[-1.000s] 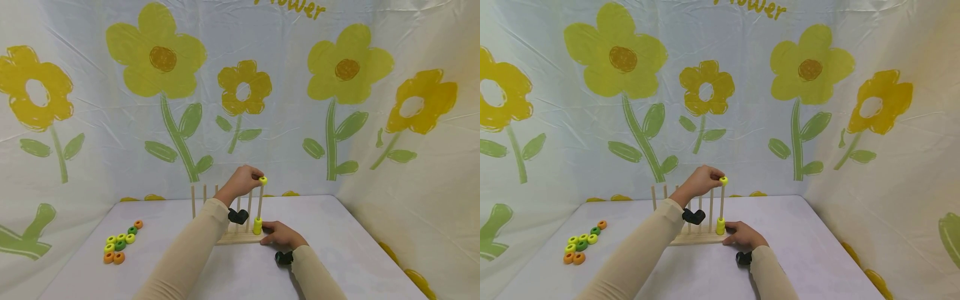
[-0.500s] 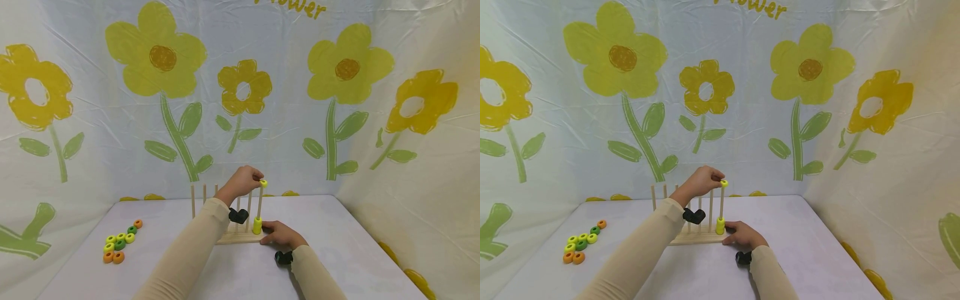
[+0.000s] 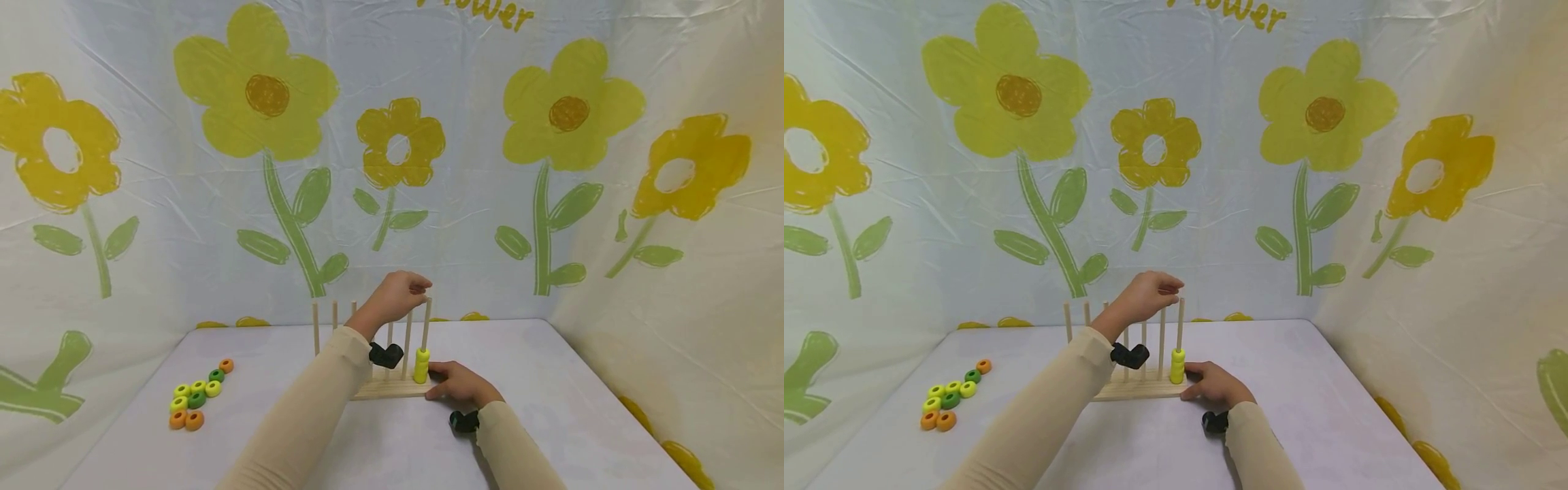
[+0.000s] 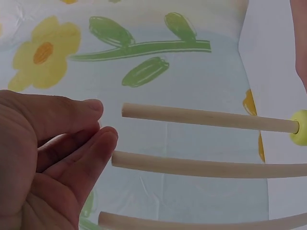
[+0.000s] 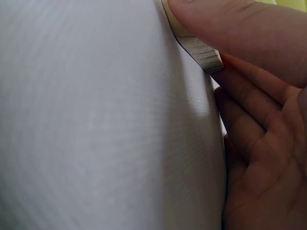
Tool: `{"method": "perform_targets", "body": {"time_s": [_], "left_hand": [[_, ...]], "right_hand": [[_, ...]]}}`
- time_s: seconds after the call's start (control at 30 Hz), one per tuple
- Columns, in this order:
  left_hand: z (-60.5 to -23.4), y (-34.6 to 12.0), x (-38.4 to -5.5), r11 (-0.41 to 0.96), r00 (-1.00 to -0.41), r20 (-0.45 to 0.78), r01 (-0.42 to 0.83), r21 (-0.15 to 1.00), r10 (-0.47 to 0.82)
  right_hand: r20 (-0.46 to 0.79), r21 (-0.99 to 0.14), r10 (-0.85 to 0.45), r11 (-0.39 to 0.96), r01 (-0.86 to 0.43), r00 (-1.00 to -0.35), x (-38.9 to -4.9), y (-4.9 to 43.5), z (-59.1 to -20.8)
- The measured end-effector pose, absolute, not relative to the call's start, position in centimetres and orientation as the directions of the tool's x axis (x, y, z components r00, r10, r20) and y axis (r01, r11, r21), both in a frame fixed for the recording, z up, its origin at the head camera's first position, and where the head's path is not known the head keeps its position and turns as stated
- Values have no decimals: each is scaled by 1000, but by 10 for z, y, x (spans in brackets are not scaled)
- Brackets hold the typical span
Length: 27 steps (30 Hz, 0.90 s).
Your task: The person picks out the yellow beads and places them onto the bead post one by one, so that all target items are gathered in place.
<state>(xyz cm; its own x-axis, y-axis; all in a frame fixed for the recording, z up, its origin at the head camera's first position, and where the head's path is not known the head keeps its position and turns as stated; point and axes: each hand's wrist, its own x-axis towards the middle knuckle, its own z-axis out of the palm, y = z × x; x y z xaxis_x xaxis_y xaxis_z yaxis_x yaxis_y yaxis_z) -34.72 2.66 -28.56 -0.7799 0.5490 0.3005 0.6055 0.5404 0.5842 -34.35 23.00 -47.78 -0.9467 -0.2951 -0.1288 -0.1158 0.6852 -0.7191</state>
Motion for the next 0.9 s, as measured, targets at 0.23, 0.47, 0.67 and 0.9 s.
{"method": "perform_targets", "body": {"time_s": [0.23, 0.47, 0.67, 0.9], "left_hand": [[-289, 10, -339, 504, -776, 350, 614, 607, 525], [-294, -15, -330, 513, -788, 399, 611, 602, 470], [-299, -37, -323, 542, -804, 427, 594, 594, 413], [-302, -60, -315, 573, -799, 461, 599, 559, 386]], "right_hand": [[-124, -712, -294, 692, -122, -948, -344, 230, -478], [-118, -721, -308, 681, -131, -944, -343, 229, -480], [-122, -713, -304, 689, -129, -945, -344, 227, -479], [-104, -702, -314, 695, -154, -944, -343, 229, -478]]}}
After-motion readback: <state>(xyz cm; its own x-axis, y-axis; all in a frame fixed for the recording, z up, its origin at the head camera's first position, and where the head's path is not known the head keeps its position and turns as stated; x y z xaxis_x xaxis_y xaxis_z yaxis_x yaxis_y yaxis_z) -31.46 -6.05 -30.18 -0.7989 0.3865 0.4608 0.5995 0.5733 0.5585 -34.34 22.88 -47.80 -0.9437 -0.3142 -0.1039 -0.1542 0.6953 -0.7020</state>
